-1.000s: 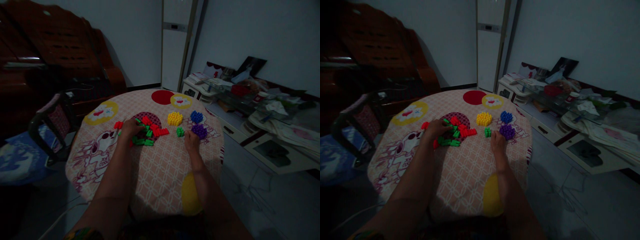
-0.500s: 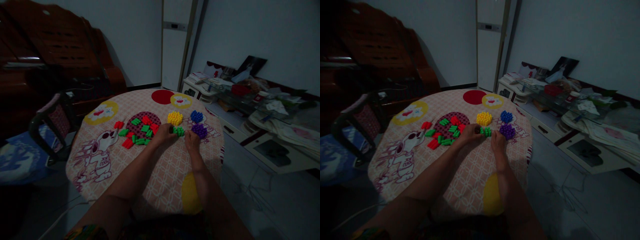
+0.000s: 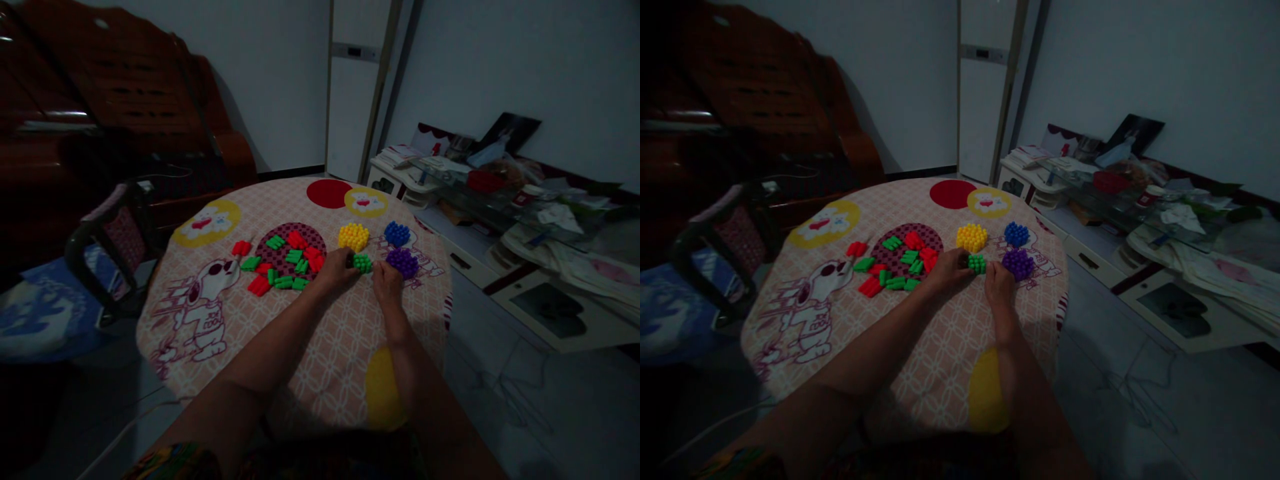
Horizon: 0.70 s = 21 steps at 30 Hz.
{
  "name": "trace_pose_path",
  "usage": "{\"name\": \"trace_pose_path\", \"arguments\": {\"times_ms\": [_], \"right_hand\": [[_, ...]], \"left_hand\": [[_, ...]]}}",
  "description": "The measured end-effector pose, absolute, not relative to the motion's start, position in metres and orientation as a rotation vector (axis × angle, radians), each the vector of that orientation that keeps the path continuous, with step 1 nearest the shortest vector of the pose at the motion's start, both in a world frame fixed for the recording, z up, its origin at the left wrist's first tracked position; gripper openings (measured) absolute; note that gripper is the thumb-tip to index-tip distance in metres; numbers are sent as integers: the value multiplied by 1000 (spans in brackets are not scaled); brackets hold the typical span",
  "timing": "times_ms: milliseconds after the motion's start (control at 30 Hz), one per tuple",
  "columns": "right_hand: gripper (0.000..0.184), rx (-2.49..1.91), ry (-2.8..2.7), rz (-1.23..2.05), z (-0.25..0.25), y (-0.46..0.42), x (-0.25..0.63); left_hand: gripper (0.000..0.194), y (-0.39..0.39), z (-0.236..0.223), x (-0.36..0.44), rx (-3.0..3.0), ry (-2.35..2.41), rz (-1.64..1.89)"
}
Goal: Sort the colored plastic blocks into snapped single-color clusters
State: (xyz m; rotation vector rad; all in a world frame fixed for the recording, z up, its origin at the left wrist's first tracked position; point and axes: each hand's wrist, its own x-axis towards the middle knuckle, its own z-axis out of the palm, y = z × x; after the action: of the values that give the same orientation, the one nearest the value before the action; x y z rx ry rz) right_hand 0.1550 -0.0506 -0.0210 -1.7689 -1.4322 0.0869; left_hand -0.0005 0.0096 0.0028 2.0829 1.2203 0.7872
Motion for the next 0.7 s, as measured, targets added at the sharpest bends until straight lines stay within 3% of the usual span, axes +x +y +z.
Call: {"name": "trace_pose_path", "arguments": {"times_ms": [200, 400, 600, 700], "right_hand": [[39, -1723, -1434, 113, -21, -51, 156], [38, -1769, -1424, 104, -22, -50, 156], [37, -1769, -1434, 91, -21, -50, 156], [37, -1767, -1432, 89, -21, -51, 155]], "left_hand": [[37, 26, 26, -24, 2162, 1275, 819], [27, 50, 42, -97, 2121, 1930, 677], [23, 53, 30, -122, 2086, 1983, 377], [16, 52, 34, -115, 2076, 1960, 455]]}}
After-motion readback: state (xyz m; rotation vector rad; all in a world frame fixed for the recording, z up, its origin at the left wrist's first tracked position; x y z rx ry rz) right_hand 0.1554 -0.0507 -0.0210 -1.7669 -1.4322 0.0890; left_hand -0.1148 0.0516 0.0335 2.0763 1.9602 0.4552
